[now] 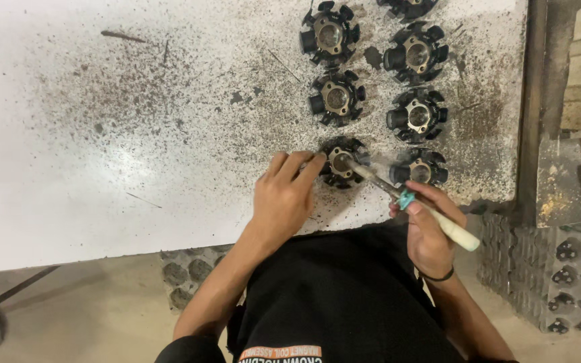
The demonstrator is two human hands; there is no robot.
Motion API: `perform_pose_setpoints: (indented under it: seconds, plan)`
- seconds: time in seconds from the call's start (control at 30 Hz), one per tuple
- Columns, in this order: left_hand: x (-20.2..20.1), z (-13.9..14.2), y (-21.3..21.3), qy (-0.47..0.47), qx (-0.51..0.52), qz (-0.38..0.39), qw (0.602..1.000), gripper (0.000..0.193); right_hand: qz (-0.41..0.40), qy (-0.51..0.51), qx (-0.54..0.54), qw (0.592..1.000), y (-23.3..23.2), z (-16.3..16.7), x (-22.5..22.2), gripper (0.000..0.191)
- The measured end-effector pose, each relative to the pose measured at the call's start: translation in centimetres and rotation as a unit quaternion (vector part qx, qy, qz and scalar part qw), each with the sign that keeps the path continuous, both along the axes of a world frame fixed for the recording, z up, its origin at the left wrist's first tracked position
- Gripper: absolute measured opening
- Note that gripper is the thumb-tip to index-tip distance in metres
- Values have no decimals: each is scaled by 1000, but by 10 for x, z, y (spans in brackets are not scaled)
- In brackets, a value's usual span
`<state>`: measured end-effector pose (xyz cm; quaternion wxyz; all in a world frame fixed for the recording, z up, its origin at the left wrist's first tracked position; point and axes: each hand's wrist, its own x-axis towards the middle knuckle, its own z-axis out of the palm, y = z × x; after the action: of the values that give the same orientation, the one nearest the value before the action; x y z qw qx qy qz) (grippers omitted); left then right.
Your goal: The person works at a factory bench processing black rotor-like parts. They pick up parts one at a time, apply a heated hand tool with a cord to each part's hub, place treated parts aside, use red test leads with a bench tester machine on some parts, and sort parts into molded trays and piles on the bench.
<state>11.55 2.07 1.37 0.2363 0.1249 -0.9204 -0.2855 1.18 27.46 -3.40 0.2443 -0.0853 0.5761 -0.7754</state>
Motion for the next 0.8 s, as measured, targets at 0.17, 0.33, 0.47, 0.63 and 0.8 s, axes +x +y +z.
perform_pose_setpoints:
  seconds: [0.17, 0.33, 0.47, 0.63, 0.8]
  plan:
    - [-3, -19, 10, -32, 20, 22, 999, 22, 35, 81, 125, 988, 1, 2, 7, 30]
    - [0, -22, 12, -49, 23, 15, 998, 16, 64, 165, 154, 972, -2, 8, 6, 30]
    - [-6, -22, 11, -87, 47, -5, 995, 16, 78, 214, 183, 956, -4, 12, 3, 30]
    - [-10, -15, 11, -114, 26, -24, 993, 18, 77, 160, 140, 974, -4, 12, -1, 31]
    - [-4, -8, 11, -111, 43, -37, 992, 25, 57, 94, 101, 989, -5, 12, 0, 30]
